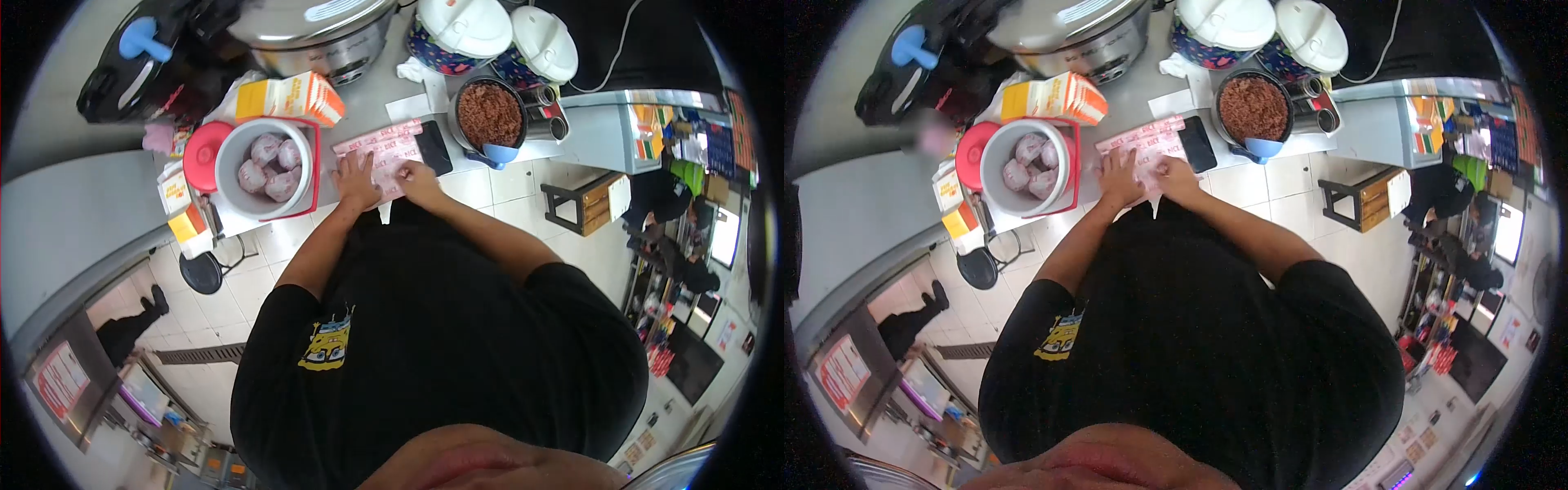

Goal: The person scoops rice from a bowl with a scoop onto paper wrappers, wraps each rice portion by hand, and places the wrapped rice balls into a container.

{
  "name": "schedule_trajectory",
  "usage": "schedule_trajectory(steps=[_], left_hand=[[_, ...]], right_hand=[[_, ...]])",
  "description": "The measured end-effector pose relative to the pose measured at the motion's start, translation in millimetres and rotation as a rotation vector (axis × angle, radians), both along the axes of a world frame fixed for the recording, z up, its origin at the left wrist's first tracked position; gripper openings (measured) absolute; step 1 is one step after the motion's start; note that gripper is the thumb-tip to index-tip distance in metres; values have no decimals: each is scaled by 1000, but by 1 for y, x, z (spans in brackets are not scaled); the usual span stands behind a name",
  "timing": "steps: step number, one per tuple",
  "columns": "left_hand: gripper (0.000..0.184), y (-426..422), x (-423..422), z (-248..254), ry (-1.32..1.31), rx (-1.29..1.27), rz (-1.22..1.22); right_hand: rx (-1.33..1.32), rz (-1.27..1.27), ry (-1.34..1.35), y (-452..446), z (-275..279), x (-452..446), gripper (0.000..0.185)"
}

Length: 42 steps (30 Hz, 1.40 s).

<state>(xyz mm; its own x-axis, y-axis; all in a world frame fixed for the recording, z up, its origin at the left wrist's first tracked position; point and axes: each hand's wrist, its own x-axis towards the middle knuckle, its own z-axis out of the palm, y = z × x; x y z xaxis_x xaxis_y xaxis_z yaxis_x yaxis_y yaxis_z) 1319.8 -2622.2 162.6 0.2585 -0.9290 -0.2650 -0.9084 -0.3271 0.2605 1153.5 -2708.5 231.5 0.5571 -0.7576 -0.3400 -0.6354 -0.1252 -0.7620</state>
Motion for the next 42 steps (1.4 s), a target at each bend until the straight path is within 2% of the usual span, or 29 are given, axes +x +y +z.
schedule_trajectory(steps=[2, 3, 5, 9, 11, 13, 15, 19, 22, 23, 24, 26, 27, 28, 29, 30, 31, 32, 33, 34, 35, 36, 37, 38, 39, 40, 42], left_hand=[[108, -18, 3, 34, 22, 214, -13], [116, -29, 4, 38, 22, 291, -22], [117, -44, 3, 44, 10, 310, -34], [124, -66, 2, 37, -14, 303, -64], [127, -76, 2, 17, 4, 258, -119], [131, -90, 0, 32, 24, 211, -176], [138, -103, -10, 47, 2, 397, -200], [143, -113, -15, 40, -53, 448, -213], [149, -115, -15, 43, -24, 460, -188], [149, -115, -15, 46, -31, 471, -188], [148, -116, -13, 48, -38, 483, -189], [151, -117, -9, 42, -38, 469, -202], [144, -119, -10, 48, -38, 494, -199], [137, -120, -11, 52, -38, 519, -195], [137, -118, -10, 51, -32, 519, -199], [122, -115, -8, 42, 13, 387, -152], [108, -115, -4, 31, 58, 252, -108], [108, -115, 3, 14, 64, 249, -118], [92, -114, 12, -5, 98, 112, -109], [78, -115, 18, -15, 131, -26, -98], [65, -115, 20, -10, 34, -149, -187], [65, -120, 14, 1, 41, -151, -190], [60, -124, 10, 13, 168, -84, -129], [56, -125, 5, 27, 293, -16, -63], [53, -126, -2, 32, 377, -75, -85], [53, -129, -9, 36, 375, -74, -78], [51, -135, -25, 47, 555, 42, -181]], right_hand=[[-253, -13, 326, -5, -39, -57, 47], [-249, -38, 321, -7, -41, -61, 47], [-264, -13, 456, -9, -45, -70, 63], [-218, -72, 554, -33, -41, -53, 69], [-231, -50, 612, -42, -49, -46, 70], [-299, -37, 670, -46, -54, -41, 74], [-239, -2, 671, -54, -38, -42, 73], [-220, 89, 654, -64, -28, -38, 71], [-238, 84, 665, -71, -48, -31, 79], [-245, 21, 620, -71, -59, -28, 69], [-247, 20, 624, -73, -50, -23, 69], [-115, 267, 726, -74, 4, -16, 58], [-71, 258, 540, -73, 25, -23, 59], [-68, 257, 545, -68, 50, -34, 59], [9, 134, 431, -63, 75, -47, 63], [83, 8, 316, -59, 89, -63, 67], [81, -1, 322, -56, 91, -82, 67], [316, -263, 324, -52, 87, -105, 71], [549, -527, 318, -48, 80, -129, 75], [522, -700, 320, -42, 56, -151, 81], [321, -734, 337, -36, 22, -169, 81], [121, -760, 354, -34, 1, -182, 81], [121, -761, 360, -39, 2, -183, 81], [2, -824, 296, -44, 2, -178, 74], [-117, -882, 228, -50, 2, -177, 68], [-116, -876, 228, -58, 7, -178, 68], [-189, -746, 201, -72, 15, -178, 49]])
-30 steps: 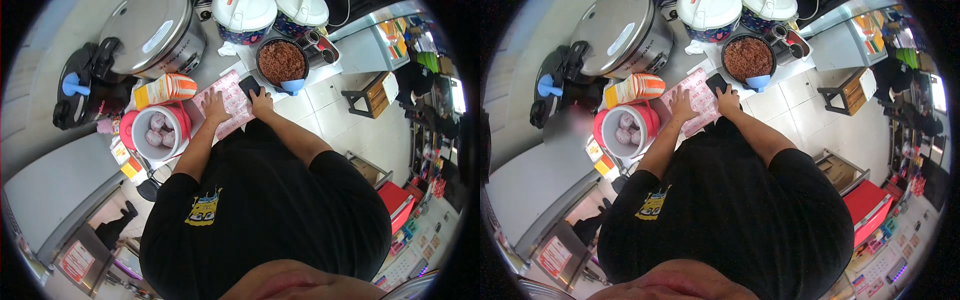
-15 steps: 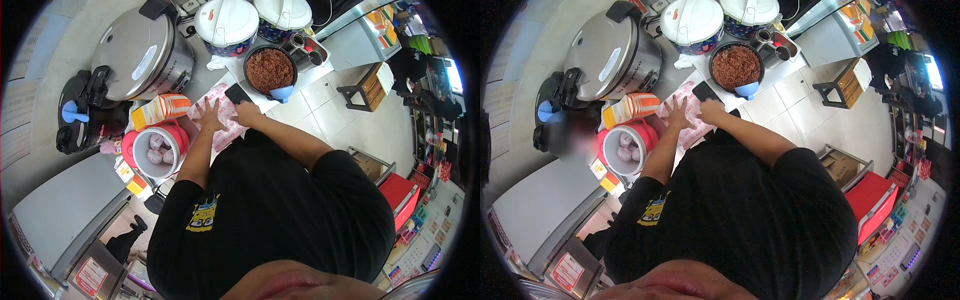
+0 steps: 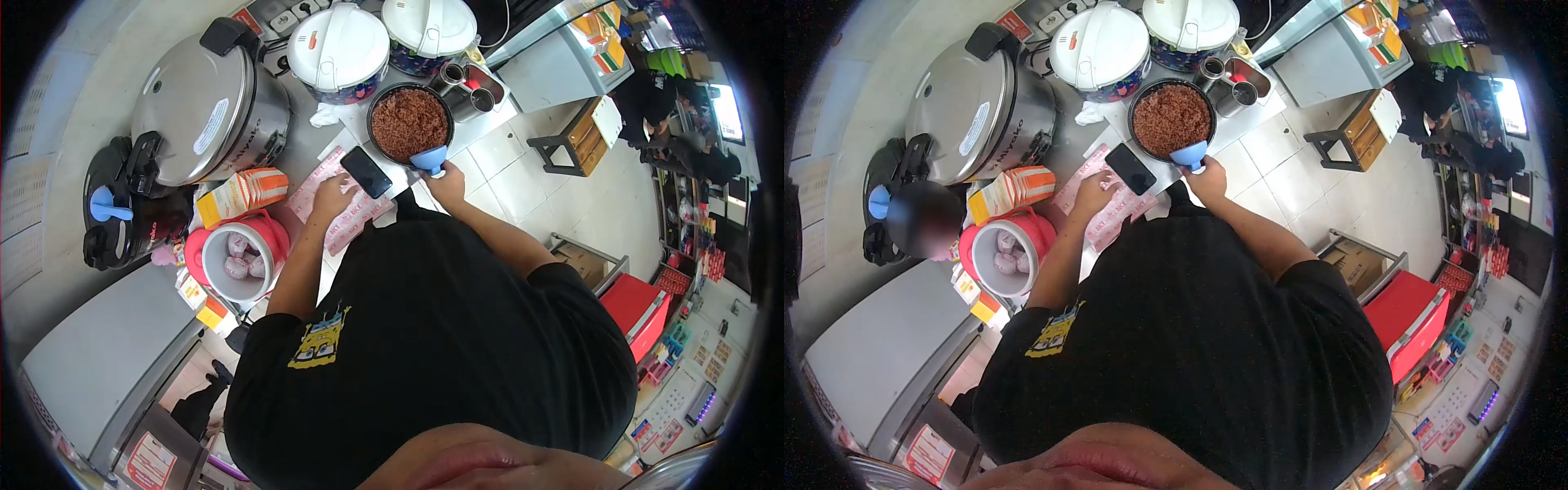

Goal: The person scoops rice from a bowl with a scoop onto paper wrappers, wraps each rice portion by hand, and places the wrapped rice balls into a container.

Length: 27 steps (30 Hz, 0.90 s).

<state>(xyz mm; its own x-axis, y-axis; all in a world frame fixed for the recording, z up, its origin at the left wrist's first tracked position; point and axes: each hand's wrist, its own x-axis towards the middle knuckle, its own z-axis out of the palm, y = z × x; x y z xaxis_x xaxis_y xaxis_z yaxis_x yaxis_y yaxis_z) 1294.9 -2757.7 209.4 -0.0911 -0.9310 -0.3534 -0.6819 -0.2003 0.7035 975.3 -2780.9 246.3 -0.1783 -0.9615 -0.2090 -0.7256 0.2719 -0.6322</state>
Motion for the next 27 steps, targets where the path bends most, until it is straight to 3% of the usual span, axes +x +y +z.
schedule_trajectory(steps=[1, 4, 5, 9, 11, 12, 14, 15, 18, 19, 22, 25, 27], left_hand=[[52, -2, -11, 6, 3, -39, -27], [51, -10, -41, 18, 60, -26, -31], [51, -14, -50, 22, 59, -28, -29], [49, -24, -72, 15, 143, 102, 159], [42, -31, -80, 17, 273, 190, 266], [42, -35, -84, 14, 277, 191, 274], [40, -42, -91, 7, 320, 221, 438], [35, -46, -93, 15, 321, 186, 447], [31, -61, -100, 19, 364, 187, 504], [31, -64, -104, 18, 368, 185, 509], [24, -65, -113, 9, 378, 210, 665], [22, -65, -114, -1, 415, 204, 700], [19, -62, -117, -6, 505, 203, 776]], right_hand=[[-65, 8, 6, -3, -2, 0, 38], [-89, 55, -50, -14, 13, -7, 34], [26, 40, -107, -23, 58, 1, 33], [-103, 187, -96, -71, 53, -12, 39], [30, 118, -376, -93, 55, -10, 45], [33, 124, -373, -100, 64, -9, 45], [244, 317, -132, -114, 86, -7, 46], [126, 493, 24, -120, 75, -12, 43], [152, 658, 254, -143, 61, -7, 44], [198, 579, 399, -137, 85, 3, 35], [250, 540, 639, -141, 97, 7, 32], [49, 587, 736, -131, 92, 6, 35], [84, 623, 756, -129, 83, 13, 36]])
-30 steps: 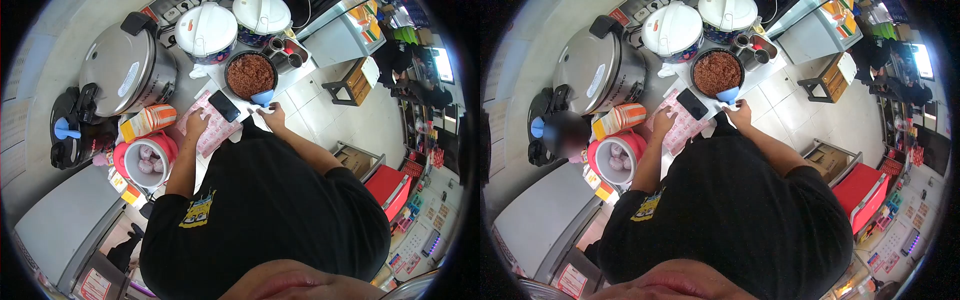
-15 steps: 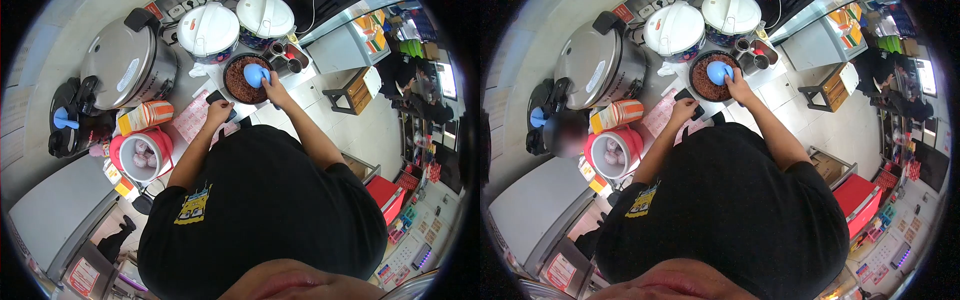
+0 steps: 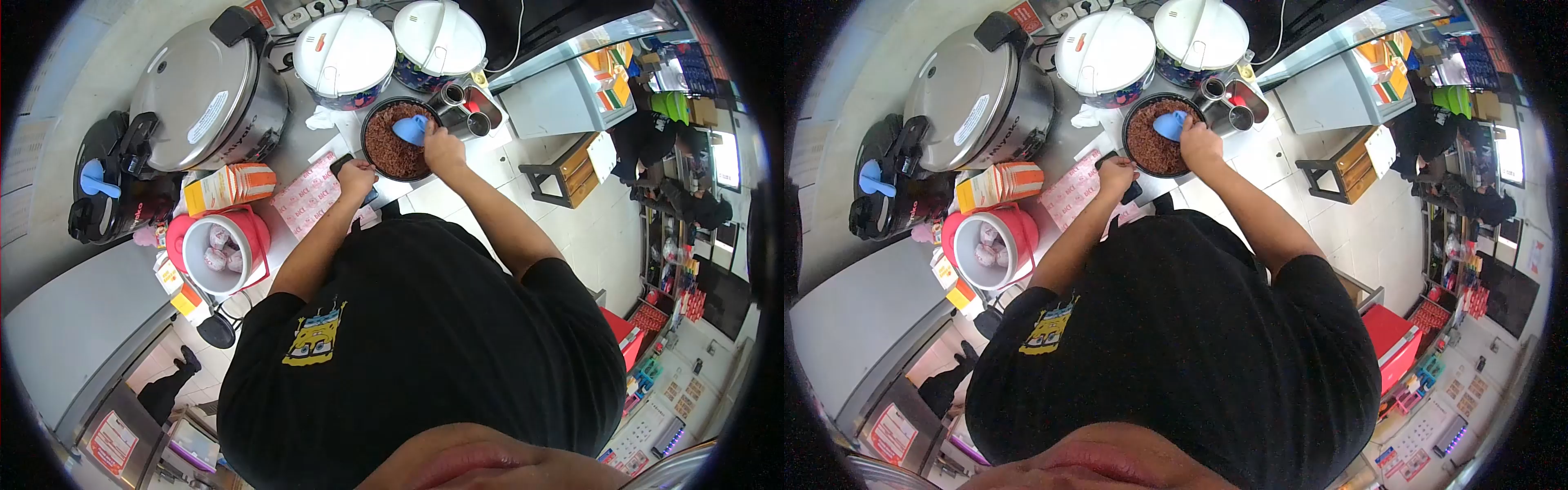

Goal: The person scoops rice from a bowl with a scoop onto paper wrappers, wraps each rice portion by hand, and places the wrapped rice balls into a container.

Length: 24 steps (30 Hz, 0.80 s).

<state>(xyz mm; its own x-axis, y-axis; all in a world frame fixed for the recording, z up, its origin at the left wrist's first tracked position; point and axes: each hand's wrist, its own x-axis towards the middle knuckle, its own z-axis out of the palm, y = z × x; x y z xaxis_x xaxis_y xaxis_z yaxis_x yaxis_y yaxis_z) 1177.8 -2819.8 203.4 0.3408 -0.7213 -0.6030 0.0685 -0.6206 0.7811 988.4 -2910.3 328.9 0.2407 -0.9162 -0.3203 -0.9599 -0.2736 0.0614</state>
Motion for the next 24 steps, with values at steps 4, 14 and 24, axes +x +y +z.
schedule_trajectory(steps=[4, 14, 24], left_hand=[[15, 0, -4, -8, 71, -30, 76], [9, -7, -5, -4, 48, 51, 105], [16, -5, -8, -5, 141, 69, 143]], right_hand=[[87, -6, 45, 9, -36, 24, 38], [419, 180, -4, 11, -57, 42, 30], [669, 163, -84, -56, -58, -2, 31]])
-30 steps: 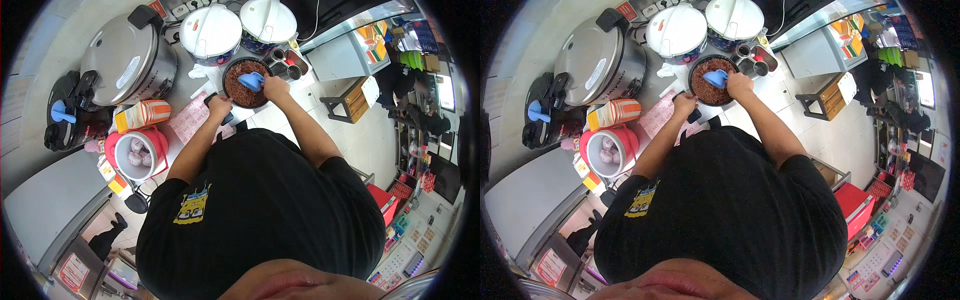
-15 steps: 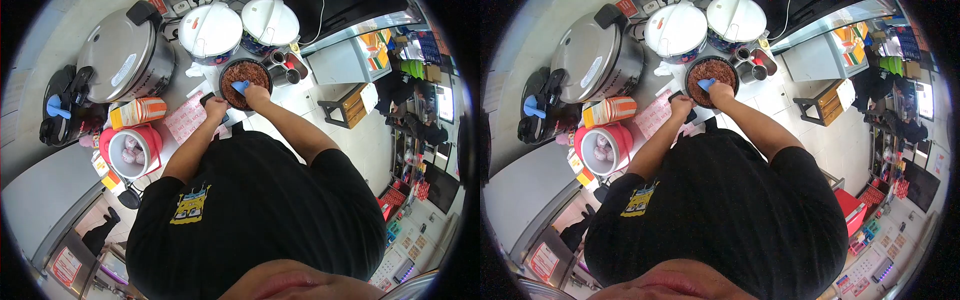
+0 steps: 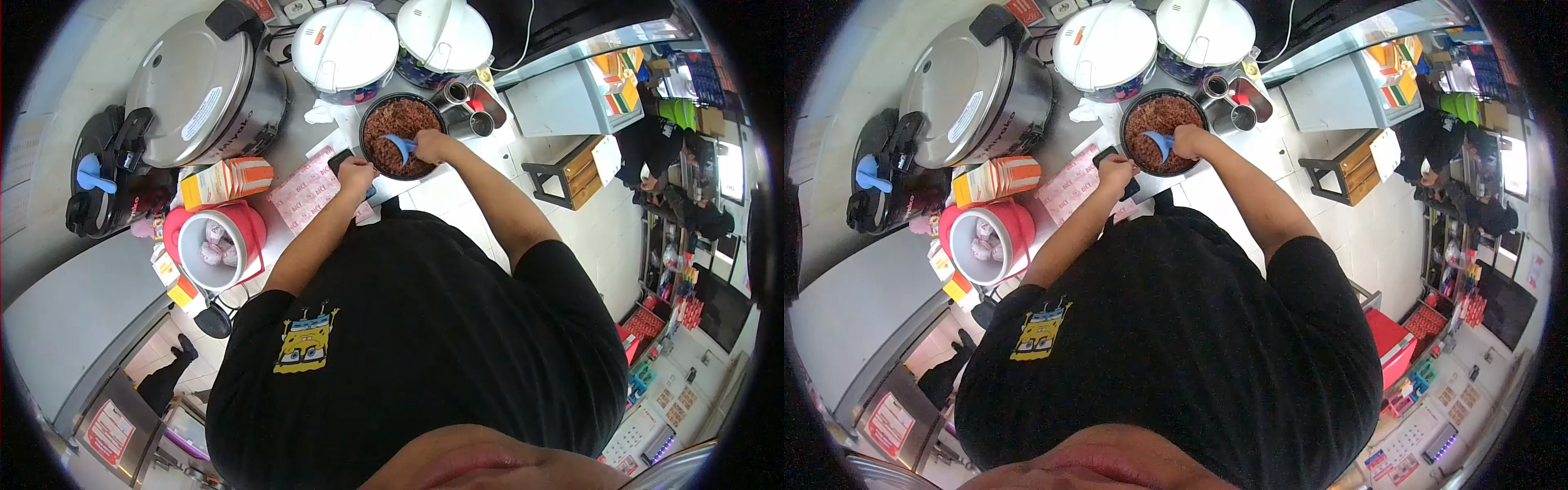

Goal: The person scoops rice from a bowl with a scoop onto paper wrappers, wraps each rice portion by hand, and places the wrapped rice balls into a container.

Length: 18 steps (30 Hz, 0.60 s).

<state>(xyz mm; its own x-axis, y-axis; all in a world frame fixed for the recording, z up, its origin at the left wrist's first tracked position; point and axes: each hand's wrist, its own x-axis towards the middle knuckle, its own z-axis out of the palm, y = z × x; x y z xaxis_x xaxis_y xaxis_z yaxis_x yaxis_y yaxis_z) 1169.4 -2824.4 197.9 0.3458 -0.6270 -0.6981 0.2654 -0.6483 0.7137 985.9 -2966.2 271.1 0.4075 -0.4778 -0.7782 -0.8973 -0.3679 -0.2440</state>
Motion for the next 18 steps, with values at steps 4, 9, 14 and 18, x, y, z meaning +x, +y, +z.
schedule_trajectory(steps=[4, 9, 14, 18], left_hand=[[15, 1, -1, 15, -5, 23, -20], [14, -1, 1, 12, -37, 0, -69], [11, 1, 4, 18, 42, 0, -33], [8, 3, 6, 8, 195, -65, 49]], right_hand=[[-340, -126, -82, 49, 26, 7, 43], [-547, -203, 49, 85, 23, 8, 58], [-430, -257, 144, 65, 39, 6, 39], [-318, -94, 45, 71, 43, 17, 30]])
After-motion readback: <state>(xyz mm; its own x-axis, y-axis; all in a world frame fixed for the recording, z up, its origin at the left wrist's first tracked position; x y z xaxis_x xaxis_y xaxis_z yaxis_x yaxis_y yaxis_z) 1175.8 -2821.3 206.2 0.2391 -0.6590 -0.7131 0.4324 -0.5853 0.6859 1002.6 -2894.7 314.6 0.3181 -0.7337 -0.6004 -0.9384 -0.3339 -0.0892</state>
